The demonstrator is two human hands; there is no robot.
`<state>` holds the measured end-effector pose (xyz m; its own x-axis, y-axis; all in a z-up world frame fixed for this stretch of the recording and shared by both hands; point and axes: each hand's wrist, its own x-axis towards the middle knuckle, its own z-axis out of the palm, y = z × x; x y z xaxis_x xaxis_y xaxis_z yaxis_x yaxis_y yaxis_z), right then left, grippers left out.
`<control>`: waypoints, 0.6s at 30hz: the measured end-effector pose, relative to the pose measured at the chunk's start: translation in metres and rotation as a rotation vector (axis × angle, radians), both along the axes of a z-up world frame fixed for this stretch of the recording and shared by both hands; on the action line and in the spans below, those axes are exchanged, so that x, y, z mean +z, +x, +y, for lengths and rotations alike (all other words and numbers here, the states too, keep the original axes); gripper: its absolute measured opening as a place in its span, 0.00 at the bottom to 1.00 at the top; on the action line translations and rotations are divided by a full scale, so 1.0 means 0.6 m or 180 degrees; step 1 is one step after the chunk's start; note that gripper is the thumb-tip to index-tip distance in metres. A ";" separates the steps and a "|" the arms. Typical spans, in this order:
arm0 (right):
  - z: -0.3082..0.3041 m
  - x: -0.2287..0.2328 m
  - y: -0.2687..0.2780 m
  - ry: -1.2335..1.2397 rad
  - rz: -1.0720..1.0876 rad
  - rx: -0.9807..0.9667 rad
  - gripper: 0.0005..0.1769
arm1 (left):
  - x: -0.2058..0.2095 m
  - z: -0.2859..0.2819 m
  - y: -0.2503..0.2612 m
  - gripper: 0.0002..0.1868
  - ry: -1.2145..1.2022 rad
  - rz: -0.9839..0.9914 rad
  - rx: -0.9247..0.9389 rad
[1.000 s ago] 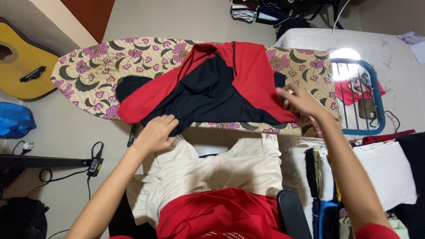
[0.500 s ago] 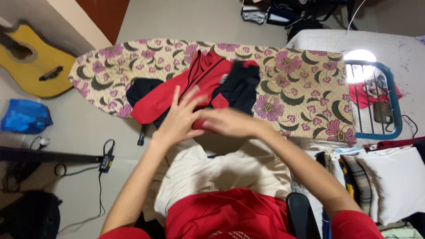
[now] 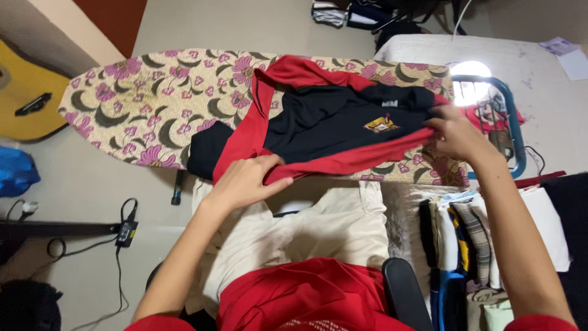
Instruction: The person folds several garments on a floral-patterned ironing board, including a black t-shirt, a black and red polo shirt, and black shorts. Each item is smoothed, folded into a compact rectangle, and placed on a growing stack on the bed.
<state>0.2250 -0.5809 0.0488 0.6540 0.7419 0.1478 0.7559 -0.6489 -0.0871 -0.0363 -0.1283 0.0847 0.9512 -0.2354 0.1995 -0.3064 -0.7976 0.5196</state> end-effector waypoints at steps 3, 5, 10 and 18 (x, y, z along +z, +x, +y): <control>0.000 -0.012 -0.017 0.0583 0.0520 0.0126 0.24 | 0.007 -0.009 0.018 0.29 -0.0993 0.1363 -0.0064; 0.023 -0.022 -0.050 0.0549 0.0797 -0.0194 0.22 | 0.002 -0.032 0.020 0.31 -0.1644 0.3008 -0.0639; 0.100 -0.025 -0.092 0.0212 0.0936 0.0083 0.38 | -0.026 -0.122 0.024 0.25 -0.1050 0.2153 -0.1948; 0.025 -0.026 -0.056 -0.0567 0.0469 -0.0552 0.54 | -0.120 0.062 0.058 0.44 0.1207 -0.0437 0.2143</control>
<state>0.1916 -0.5660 0.0331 0.7781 0.6229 -0.0809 0.6200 -0.7823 -0.0607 -0.0018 -0.0913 0.0128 0.8860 0.3075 0.3470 0.2642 -0.9499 0.1672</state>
